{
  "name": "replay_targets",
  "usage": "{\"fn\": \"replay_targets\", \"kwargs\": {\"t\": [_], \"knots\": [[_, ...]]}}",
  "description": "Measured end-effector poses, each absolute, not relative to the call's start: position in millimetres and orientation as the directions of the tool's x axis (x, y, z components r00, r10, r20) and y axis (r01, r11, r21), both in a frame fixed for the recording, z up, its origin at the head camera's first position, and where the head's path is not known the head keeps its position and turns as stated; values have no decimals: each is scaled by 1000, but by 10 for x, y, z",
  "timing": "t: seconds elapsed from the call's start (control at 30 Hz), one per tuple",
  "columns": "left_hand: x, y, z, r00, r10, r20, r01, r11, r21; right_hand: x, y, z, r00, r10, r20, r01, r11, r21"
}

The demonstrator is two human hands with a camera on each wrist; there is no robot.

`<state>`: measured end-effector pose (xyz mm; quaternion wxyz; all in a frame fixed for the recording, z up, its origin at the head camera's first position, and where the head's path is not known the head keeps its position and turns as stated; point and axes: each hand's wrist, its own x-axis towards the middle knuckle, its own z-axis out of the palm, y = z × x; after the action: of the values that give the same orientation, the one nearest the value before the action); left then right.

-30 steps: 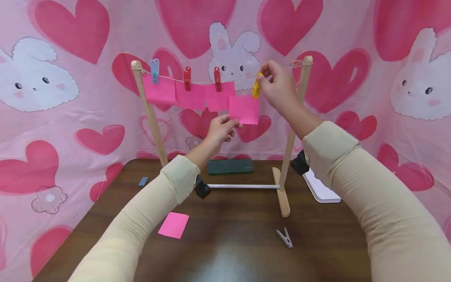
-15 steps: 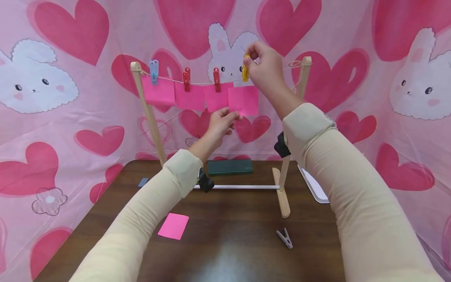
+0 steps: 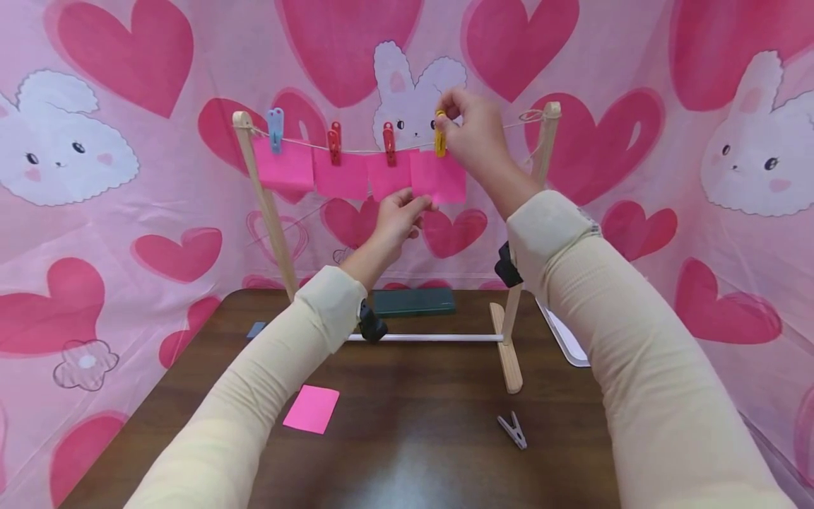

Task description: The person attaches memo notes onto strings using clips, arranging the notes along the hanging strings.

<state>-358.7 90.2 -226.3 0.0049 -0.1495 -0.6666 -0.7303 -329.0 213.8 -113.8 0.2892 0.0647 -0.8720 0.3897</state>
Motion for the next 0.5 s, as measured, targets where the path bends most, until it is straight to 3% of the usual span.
{"fn": "replay_targets", "kwargs": {"t": [0.5], "knots": [[-3606, 904, -2232, -952, 208, 223, 189, -173, 967, -3297, 2150, -1203, -835, 78, 545, -324, 731, -601]]}}
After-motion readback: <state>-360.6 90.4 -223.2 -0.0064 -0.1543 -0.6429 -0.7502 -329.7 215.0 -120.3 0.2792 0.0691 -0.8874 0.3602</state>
